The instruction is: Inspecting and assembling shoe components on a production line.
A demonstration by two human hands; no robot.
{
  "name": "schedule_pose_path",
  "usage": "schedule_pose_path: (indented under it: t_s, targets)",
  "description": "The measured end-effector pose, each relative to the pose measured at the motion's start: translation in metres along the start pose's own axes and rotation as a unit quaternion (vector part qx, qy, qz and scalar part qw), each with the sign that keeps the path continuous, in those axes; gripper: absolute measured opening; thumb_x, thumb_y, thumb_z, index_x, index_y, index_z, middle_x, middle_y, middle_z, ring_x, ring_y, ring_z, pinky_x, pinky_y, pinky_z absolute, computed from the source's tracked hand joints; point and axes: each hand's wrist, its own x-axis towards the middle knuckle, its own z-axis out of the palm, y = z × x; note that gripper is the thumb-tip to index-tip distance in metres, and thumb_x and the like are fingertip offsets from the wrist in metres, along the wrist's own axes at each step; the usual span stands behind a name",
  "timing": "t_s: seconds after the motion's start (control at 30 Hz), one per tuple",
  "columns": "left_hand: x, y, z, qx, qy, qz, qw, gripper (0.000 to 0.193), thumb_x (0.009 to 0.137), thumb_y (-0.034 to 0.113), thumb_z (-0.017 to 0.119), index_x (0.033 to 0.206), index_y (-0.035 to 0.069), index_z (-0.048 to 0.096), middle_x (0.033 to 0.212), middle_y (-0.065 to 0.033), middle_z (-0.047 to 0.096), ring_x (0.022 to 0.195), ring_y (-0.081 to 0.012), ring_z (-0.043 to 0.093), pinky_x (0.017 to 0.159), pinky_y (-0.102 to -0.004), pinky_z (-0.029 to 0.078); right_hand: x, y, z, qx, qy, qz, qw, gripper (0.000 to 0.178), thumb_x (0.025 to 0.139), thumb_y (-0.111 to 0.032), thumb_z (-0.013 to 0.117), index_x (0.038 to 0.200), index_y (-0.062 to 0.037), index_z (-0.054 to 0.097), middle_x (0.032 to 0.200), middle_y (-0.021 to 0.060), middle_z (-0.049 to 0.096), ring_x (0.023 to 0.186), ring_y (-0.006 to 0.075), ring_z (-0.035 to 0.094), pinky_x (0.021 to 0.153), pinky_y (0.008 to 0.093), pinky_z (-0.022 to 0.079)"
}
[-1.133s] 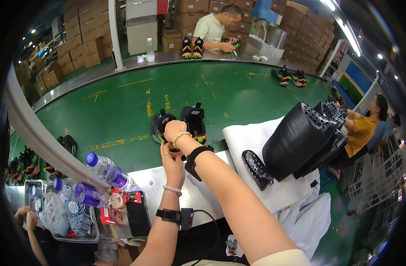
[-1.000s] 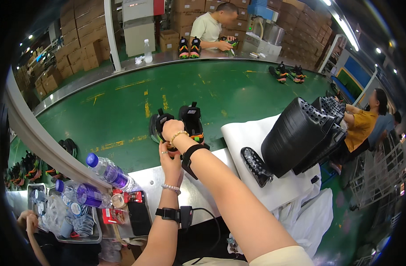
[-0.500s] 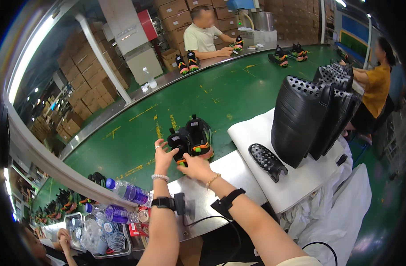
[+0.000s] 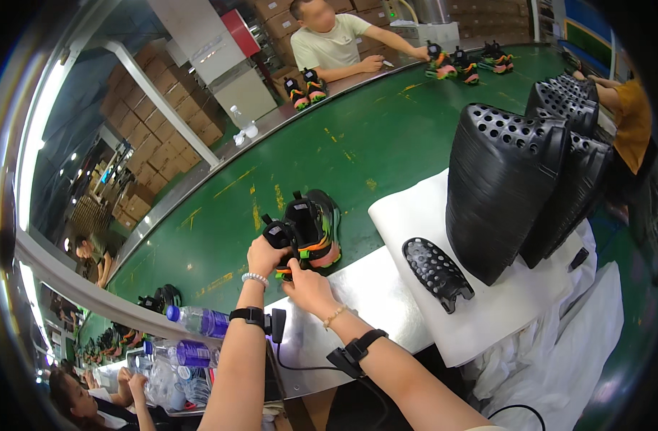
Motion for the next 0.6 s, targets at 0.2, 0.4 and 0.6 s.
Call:
schedule_pose_path:
  t_s: [0.2,0.4,0.6]
  targets:
    - [0.008,-0.03,-0.002,-0.081,-0.066,0.021,0.994,0.048,0.061,0.032,0.079,0.097,0.003,0.067,0.091,-0.0171,0.069,0.085,-0.0304,0.067,0.078,-0.0375,0.053,-0.003,0.006,-0.002,0.023,-0.011,-0.043,0.999,0.028,0.087,-0.028,0.055,0.105,-0.0094,0.042,0.078,0.0157,0.067,0.073,0.0368,0.063,0.061,0.0476,0.048]
    - [0.012,-0.031,0.01,0.022,-0.032,-0.054,0.998,0.035,0.067,0.018,0.069,0.097,0.001,0.065,0.095,-0.0234,0.066,0.09,-0.0392,0.063,0.081,-0.042,0.052,0.004,0.001,0.001,0.008,-0.024,-0.036,0.999,0.029,0.088,-0.03,0.056,0.106,-0.0091,0.045,0.08,0.0131,0.068,0.077,0.0353,0.064,0.064,0.0451,0.049]
    - [0.015,-0.052,0.015,-0.113,-0.072,-0.009,0.991,0.045,0.066,0.026,0.074,0.101,0.0,0.064,0.096,-0.0229,0.066,0.091,-0.0378,0.064,0.081,-0.0416,0.052,-0.018,0.002,-0.003,0.061,-0.014,-0.07,0.996,0.043,0.087,-0.03,0.057,0.123,-0.0105,0.044,0.076,0.015,0.066,0.072,0.0338,0.064,0.063,0.0436,0.048]
